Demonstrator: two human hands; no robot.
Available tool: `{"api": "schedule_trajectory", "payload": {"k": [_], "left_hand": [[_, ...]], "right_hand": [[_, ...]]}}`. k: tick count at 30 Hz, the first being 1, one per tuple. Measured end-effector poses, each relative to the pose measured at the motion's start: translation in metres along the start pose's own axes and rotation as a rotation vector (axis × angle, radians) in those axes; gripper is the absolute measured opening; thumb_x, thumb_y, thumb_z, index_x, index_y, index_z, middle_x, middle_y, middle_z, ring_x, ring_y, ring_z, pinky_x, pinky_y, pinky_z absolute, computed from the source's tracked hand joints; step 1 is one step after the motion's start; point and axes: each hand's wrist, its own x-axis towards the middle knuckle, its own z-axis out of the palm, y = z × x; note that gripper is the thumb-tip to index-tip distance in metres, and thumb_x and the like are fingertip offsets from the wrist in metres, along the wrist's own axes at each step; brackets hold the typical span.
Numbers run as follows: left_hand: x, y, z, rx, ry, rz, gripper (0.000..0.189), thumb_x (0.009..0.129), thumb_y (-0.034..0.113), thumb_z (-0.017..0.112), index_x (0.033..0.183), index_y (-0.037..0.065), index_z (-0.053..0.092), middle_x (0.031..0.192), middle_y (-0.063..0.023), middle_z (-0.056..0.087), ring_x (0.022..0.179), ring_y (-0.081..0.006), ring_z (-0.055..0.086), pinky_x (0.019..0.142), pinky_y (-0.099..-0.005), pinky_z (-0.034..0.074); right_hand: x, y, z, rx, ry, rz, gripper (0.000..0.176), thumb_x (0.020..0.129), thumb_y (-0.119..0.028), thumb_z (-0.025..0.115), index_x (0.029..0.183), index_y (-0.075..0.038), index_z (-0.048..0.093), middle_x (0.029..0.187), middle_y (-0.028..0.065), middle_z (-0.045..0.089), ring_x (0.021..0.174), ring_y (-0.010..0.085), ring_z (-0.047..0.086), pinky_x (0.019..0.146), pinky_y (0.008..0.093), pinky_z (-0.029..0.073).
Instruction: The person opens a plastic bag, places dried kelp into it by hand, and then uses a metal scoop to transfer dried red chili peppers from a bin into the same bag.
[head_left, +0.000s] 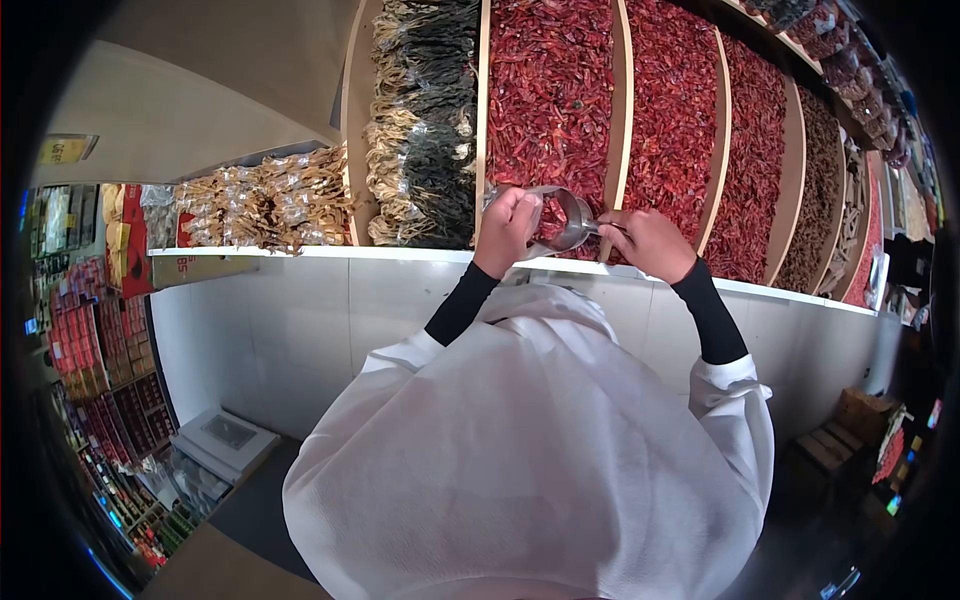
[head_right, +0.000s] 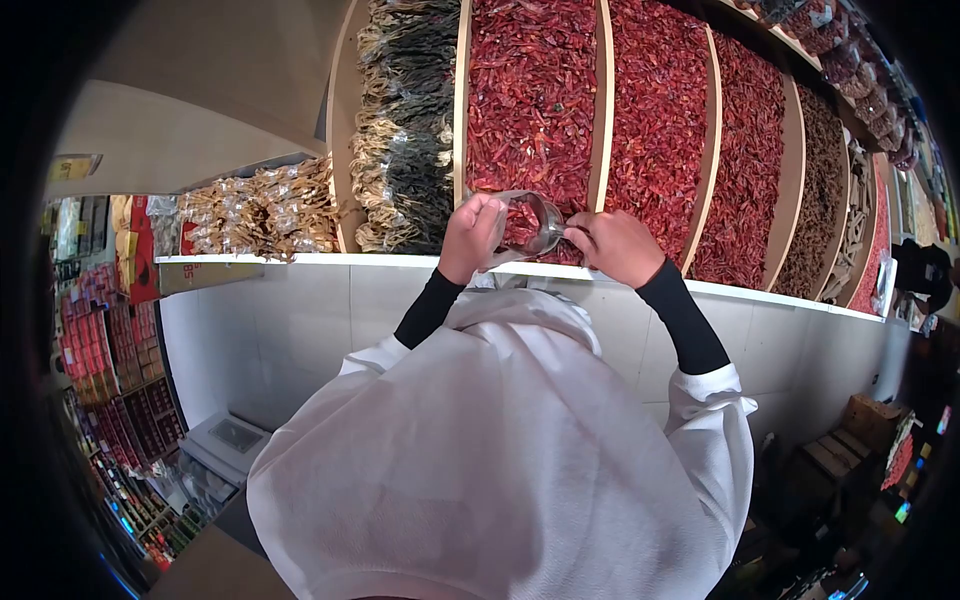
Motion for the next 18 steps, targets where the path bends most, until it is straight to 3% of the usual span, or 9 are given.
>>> {"api": "schedule_trajectory", "payload": {"k": [4, 7, 9, 12, 15, 17, 18], "left_hand": [[-0.006, 0.006, -0.009, -0.01, -0.043, -0.094, 0.022, 0.097, 0.017, 0.048, 0.082, 0.004, 0.055, 0.063, 0.006, 0.045, 0.052, -0.0017, 0.038, 0.046, -0.0207, 0.03], [-0.005, -0.005, -0.015, -0.08, -0.061, -0.139, 0.02, 0.099, 0.021, 0.046, 0.088, 0.007, 0.055, 0.066, 0.0078, 0.043, 0.056, 0.0002, 0.037, 0.049, -0.0192, 0.031], [-0.004, -0.004, -0.012, -0.054, 0.046, -0.037, 0.018, 0.098, 0.021, 0.047, 0.088, 0.009, 0.055, 0.065, 0.0086, 0.041, 0.054, 0.0001, 0.036, 0.048, -0.0188, 0.029], [-0.009, 0.011, -0.01, -0.162, 0.105, -0.069, 0.019, 0.098, 0.021, 0.047, 0.087, 0.009, 0.056, 0.063, 0.009, 0.04, 0.053, 0.0003, 0.035, 0.047, -0.0186, 0.027], [-0.004, 0.009, -0.015, -0.051, 0.158, 0.008, 0.02, 0.098, 0.022, 0.048, 0.086, 0.009, 0.057, 0.062, 0.0093, 0.039, 0.052, 0.0002, 0.034, 0.046, -0.0183, 0.026], [-0.004, 0.011, -0.02, -0.048, 0.155, -0.006, 0.021, 0.098, 0.021, 0.048, 0.086, 0.008, 0.057, 0.062, 0.009, 0.041, 0.053, 0.0002, 0.035, 0.048, -0.0185, 0.028], [-0.004, 0.012, -0.022, -0.046, 0.154, -0.02, 0.022, 0.099, 0.021, 0.049, 0.086, 0.006, 0.058, 0.063, 0.0086, 0.044, 0.054, 0.0001, 0.036, 0.049, -0.0187, 0.03]], "right_hand": [[-0.003, -0.007, -0.016, -0.135, 0.026, -0.036, 0.026, 0.092, -0.03, 0.056, 0.098, -0.008, 0.07, 0.074, 0.0164, 0.066, 0.072, 0.0353, 0.065, 0.066, 0.0448, 0.051], [-0.008, -0.015, -0.024, -0.228, 0.035, -0.048, 0.025, 0.091, -0.03, 0.057, 0.099, -0.01, 0.07, 0.072, 0.0155, 0.065, 0.07, 0.0353, 0.064, 0.064, 0.0451, 0.051], [-0.016, -0.023, -0.03, -0.281, 0.038, -0.037, 0.024, 0.091, -0.03, 0.058, 0.099, -0.011, 0.07, 0.072, 0.0153, 0.065, 0.07, 0.0354, 0.064, 0.064, 0.045, 0.051], [-0.031, -0.036, -0.046, -0.33, 0.058, 0.01, 0.024, 0.091, -0.029, 0.058, 0.099, -0.01, 0.07, 0.071, 0.0161, 0.065, 0.07, 0.0357, 0.064, 0.063, 0.0451, 0.051], [-0.044, -0.034, -0.061, -0.298, 0.03, 0.1, 0.024, 0.091, -0.027, 0.059, 0.102, -0.009, 0.07, 0.07, 0.0167, 0.064, 0.068, 0.0357, 0.064, 0.063, 0.0448, 0.05], [-0.055, -0.019, -0.068, -0.022, 0.11, 0.1, 0.025, 0.091, -0.024, 0.06, 0.105, -0.005, 0.068, 0.073, 0.0196, 0.063, 0.07, 0.0352, 0.064, 0.064, 0.0431, 0.049], [-0.059, -0.008, -0.063, 0.156, 0.187, 0.094, 0.026, 0.093, -0.022, 0.059, 0.106, 0.0, 0.066, 0.068, 0.0178, 0.061, 0.061, 0.0268, 0.061, 0.06, 0.0376, 0.046]]}}
